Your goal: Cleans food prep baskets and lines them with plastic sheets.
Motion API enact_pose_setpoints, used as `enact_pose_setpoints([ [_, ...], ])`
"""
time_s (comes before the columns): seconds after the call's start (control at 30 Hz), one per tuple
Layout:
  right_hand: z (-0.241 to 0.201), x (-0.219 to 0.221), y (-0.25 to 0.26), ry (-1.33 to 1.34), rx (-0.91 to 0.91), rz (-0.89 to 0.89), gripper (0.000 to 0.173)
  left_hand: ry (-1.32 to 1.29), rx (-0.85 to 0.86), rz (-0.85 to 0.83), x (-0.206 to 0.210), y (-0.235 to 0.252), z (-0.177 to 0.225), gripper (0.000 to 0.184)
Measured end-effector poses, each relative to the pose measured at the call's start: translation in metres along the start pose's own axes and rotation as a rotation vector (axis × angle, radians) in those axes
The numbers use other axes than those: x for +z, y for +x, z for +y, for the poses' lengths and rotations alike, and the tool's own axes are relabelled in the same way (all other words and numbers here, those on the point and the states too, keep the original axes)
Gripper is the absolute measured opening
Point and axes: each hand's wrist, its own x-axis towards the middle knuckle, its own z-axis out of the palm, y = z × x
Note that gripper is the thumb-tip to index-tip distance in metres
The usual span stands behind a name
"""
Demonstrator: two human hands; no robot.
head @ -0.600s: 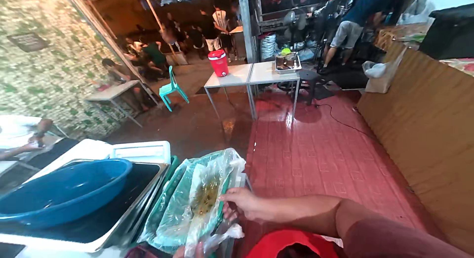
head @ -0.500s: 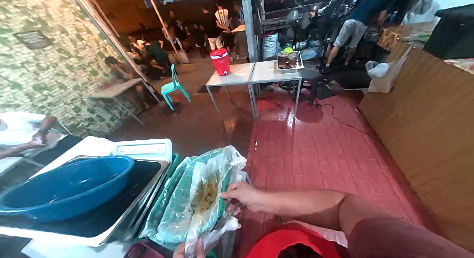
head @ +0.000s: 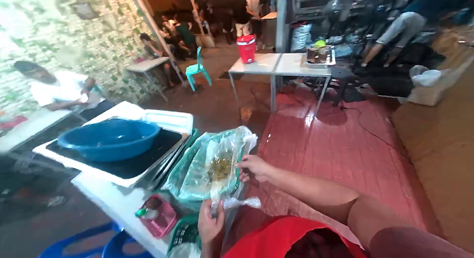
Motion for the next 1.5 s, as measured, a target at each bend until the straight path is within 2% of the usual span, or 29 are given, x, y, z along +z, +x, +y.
enact_pose_setpoints([
  [0.1,-0.007,-0.011,-0.001,0.045,-0.053,0.002,0.008,0.03,-0.209,0.013,-0.012,0.005,0.01,0.029],
  [0.23,-0.02,-0.056,-0.013,0.038,-0.092,-0.057,0.002,0.003,-0.434,0.106,-0.026,0.015,0.008,0.035],
  [0.37,-0.03,-0.109,-0.037,0.018,-0.127,-0.158,0.011,0.048,-0.482,0.136,-0.034,0.036,0.002,0.041],
  [0.5,-0.028,-0.163,-0.051,-0.061,-0.096,-0.276,0.023,0.084,-0.624,0.049,-0.028,0.074,-0.007,0.044],
  [0.63,-0.023,-0.197,-0.051,-0.131,-0.073,-0.411,0.029,-0.142,-0.717,0.092,-0.006,0.123,0.001,0.044],
  [0.73,-0.026,-0.212,-0.049,-0.171,-0.074,-0.425,0.023,-0.245,-0.623,0.156,0.002,0.16,0.036,0.042],
  [0.9,-0.034,-0.229,-0.046,-0.361,-0.087,-0.45,0.016,-0.21,-0.106,0.094,0.008,0.2,0.097,0.042],
  [0.97,-0.032,-0.236,-0.043,-0.412,-0.087,-0.428,0.015,-0.184,0.073,0.071,0.004,0.209,0.117,0.034],
  [1.03,-0.029,-0.247,-0.041,-0.391,-0.09,-0.392,0.014,-0.172,0.268,-0.019,-0.006,0.204,0.139,0.024],
  [1.1,-0.024,-0.257,-0.04,-0.323,-0.1,-0.351,0.013,-0.133,0.365,-0.178,-0.013,0.185,0.167,0.02],
  [1.2,-0.013,-0.266,-0.037,-0.208,-0.101,-0.314,0.013,-0.136,0.321,-0.597,0.001,0.143,0.195,0.021],
  [1.27,-0.007,-0.27,-0.036,-0.149,-0.115,-0.31,0.012,-0.17,0.161,-0.891,0.02,0.121,0.198,0.018],
  [1.33,-0.003,-0.271,-0.036,-0.127,-0.134,-0.304,0.012,-0.084,-0.056,-1.1,0.034,0.112,0.196,0.017],
  [1.4,0.0,-0.272,-0.038,-0.147,-0.151,-0.302,0.013,0.159,-0.173,-1.114,0.046,0.109,0.196,0.02],
  [1.43,0.002,-0.273,-0.039,-0.17,-0.165,-0.307,0.013,0.268,-0.158,-1.042,0.053,0.106,0.193,0.02],
  [1.5,0.005,-0.276,-0.04,-0.232,-0.205,-0.335,0.01,0.375,-0.032,-0.785,0.066,0.1,0.181,0.014],
])
